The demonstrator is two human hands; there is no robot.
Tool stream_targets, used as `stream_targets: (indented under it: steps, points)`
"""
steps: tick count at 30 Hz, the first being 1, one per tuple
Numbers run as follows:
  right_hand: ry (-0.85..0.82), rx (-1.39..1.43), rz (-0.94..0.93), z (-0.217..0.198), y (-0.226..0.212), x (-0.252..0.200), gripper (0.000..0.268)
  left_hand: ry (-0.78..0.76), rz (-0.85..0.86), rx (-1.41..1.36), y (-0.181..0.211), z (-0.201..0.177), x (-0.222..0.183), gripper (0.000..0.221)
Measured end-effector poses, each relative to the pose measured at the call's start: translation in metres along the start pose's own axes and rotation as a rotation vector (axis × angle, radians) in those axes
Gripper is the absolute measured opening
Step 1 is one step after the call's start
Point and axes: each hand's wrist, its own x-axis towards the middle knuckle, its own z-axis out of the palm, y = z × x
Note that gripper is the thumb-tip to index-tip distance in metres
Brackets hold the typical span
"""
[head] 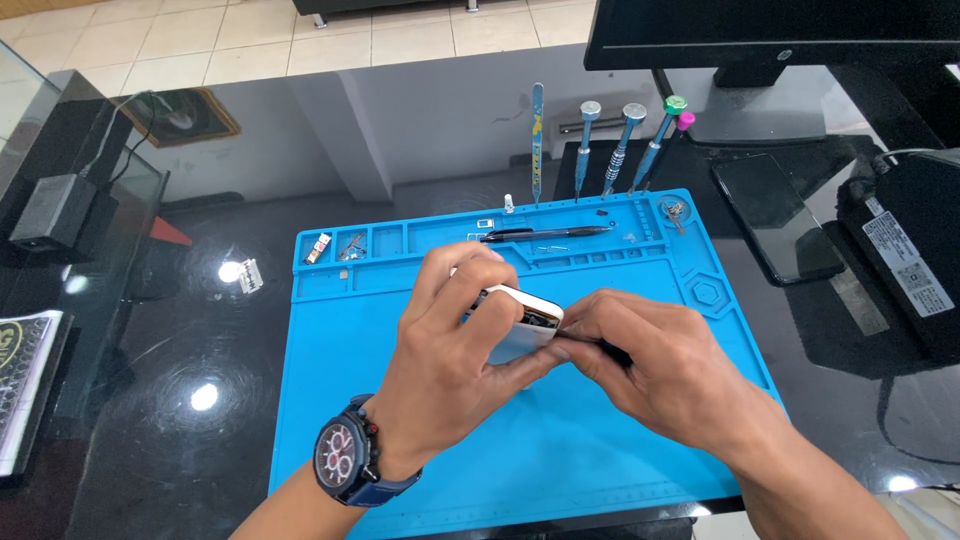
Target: The person uses a black prying tool to separate the back cover of a white smartphone from its frame. After removing the back cover, the person places it aside and uses a metal spudger to disconnect the battery connector from the motherboard.
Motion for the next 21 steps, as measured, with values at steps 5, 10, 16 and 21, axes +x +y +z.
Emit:
stream_targets:
  steps: [5,10,16,21]
  points:
    - [0.004,0.006,0.049,-0.002,0.001,0.001,0.013,-0.111,-0.036,-0.121,0.000,-0.016,0.007,0.038]
    - [-0.010,0.060,0.109,-0.003,0.001,-0.001,0.013,-0.046,-0.056,-0.207,0.006,-0.017,0.011,0.030]
    - [-0.014,0.065,0.053,-0.003,-0.004,0.004,0.011,-0.053,-0.104,-0.192,0.005,-0.016,0.008,0.028]
    - [0.030,0.000,-0.050,0.002,-0.006,0.001,0.011,0.010,-0.108,-0.200,0.010,-0.017,0.009,0.027]
